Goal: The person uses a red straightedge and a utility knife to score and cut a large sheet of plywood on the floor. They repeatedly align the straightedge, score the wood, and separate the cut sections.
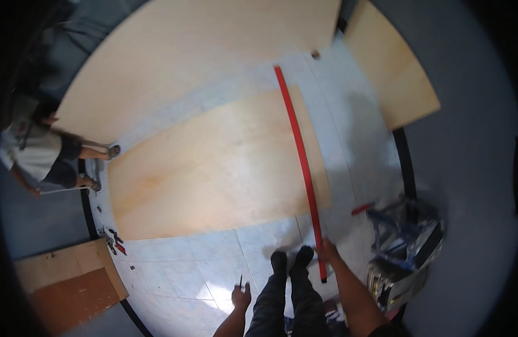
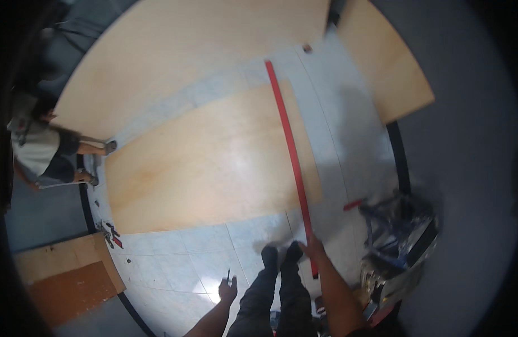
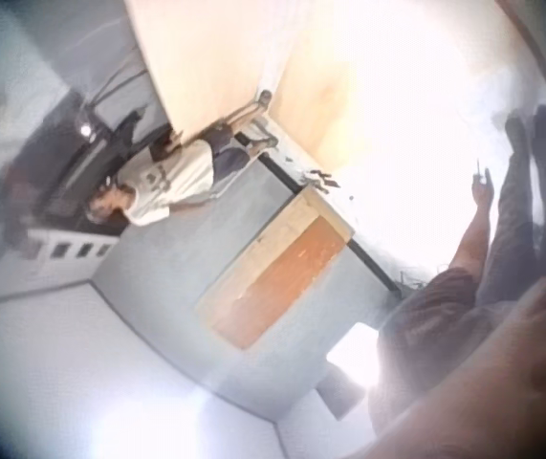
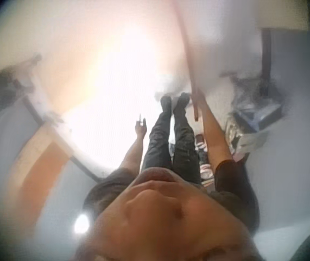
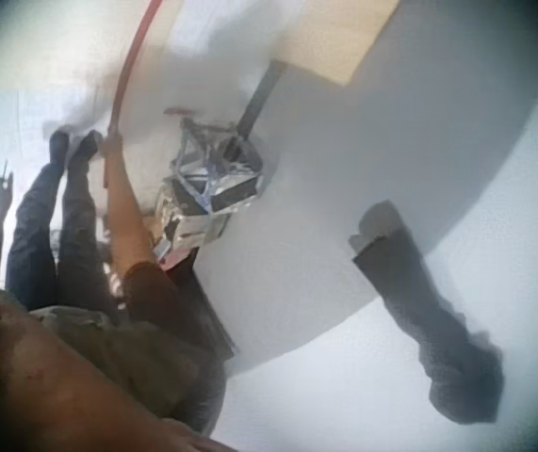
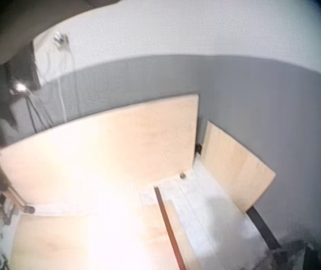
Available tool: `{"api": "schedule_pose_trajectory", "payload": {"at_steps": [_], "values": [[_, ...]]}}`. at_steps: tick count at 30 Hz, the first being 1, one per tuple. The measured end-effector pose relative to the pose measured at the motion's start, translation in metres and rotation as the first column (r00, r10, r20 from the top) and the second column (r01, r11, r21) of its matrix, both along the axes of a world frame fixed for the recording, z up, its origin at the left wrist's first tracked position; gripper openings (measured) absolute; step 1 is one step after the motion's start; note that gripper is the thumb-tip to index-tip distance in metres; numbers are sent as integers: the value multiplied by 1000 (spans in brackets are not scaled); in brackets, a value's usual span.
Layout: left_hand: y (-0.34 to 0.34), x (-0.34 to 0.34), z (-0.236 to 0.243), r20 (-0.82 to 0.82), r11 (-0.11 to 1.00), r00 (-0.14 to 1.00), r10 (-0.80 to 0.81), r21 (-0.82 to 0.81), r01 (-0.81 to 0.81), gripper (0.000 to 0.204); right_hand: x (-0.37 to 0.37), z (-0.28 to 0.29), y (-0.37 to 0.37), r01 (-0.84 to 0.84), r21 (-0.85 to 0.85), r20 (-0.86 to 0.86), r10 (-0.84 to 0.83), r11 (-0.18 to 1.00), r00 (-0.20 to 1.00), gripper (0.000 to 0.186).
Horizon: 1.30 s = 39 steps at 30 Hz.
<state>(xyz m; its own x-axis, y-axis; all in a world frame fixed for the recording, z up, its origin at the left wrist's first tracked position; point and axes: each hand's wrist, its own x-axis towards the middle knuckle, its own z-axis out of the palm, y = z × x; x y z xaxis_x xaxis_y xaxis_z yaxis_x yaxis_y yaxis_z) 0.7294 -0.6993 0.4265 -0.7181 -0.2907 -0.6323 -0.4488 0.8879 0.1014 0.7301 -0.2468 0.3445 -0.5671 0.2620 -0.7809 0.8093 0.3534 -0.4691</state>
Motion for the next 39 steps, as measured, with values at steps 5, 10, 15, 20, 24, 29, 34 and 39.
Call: {"api": "schedule_pose_trajectory", "payload": {"at_steps": [5,10,15,20,24,29,34,39], "values": [[-38,-21,155,7,988,989,150,-36,-149,54,19,142,2,-26,15,179,23,1000,984,63],[-85,-46,191,-151,943,933,327,-15,-333,57,39,192,11,10,71,226,-26,997,974,56],[-104,-69,192,180,896,904,389,156,-416,66,54,184,33,-231,49,523,172,972,835,64],[-126,-97,171,32,963,973,229,136,-232,73,-44,192,19,-143,133,440,71,981,895,62],[-157,-149,164,-29,945,968,248,226,-235,63,-171,182,-27,-185,180,170,155,966,973,59],[-176,-232,165,67,886,887,457,58,-461,61,-338,186,-109,41,-80,-181,-55,996,982,34],[-179,-203,186,92,834,830,550,-3,-552,64,-403,234,-197,-107,-281,-216,46,954,975,32],[-140,-130,196,232,755,725,649,-78,-651,68,-337,186,-172,-132,-261,42,148,956,988,35]]}}
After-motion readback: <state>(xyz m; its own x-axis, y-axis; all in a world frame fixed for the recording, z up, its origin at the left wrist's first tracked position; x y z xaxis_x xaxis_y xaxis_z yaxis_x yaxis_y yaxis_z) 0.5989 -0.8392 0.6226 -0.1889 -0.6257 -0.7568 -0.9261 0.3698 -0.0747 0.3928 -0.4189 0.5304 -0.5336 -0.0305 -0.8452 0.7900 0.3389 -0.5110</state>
